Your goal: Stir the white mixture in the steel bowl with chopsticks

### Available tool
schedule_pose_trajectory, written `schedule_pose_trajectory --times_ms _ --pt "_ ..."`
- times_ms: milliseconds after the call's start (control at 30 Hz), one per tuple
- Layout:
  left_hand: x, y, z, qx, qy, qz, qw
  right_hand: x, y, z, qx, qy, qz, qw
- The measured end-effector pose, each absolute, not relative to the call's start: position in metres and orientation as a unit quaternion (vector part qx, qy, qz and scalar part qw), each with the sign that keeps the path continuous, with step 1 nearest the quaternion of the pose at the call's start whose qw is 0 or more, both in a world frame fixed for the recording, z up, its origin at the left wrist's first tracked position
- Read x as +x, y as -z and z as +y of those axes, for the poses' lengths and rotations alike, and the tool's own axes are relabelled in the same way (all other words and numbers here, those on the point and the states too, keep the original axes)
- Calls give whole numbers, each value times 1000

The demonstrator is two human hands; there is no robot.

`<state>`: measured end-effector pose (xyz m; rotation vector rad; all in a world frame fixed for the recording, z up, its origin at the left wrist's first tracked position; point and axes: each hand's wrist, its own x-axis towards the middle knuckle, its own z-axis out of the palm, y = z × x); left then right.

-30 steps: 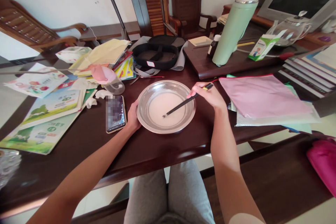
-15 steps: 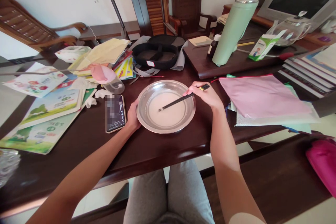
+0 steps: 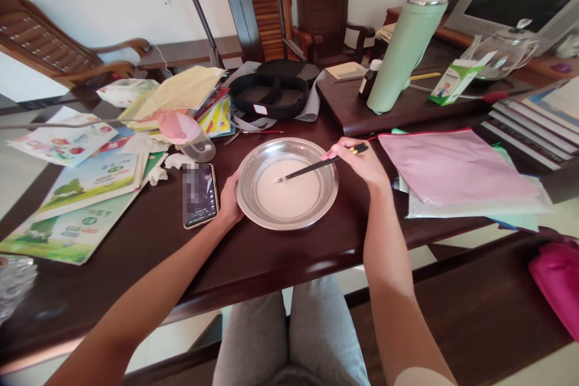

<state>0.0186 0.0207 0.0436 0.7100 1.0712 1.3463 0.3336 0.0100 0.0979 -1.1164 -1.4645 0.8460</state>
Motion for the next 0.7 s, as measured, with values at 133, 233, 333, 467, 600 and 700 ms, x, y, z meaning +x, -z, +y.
schedule_pose_trajectory --times_ms 133,233,333,467,600,700 --pt "19 -45 21 304 -578 465 598 347 -94 8 -476 -327 -572 583" --pt "20 -45 21 304 -577 465 599 344 -94 8 -448 -371 -597 552" --pt "19 -44 21 308 -584 460 593 333 -96 10 -439 -392 -632 504" --pt "18 -43 21 315 -582 456 596 336 -96 11 -475 -337 -604 543" --pt "18 -43 22 314 -577 464 594 349 -94 8 -469 -324 -577 585" --pt "19 -43 21 311 -578 466 593 342 -96 7 -439 -380 -615 533"
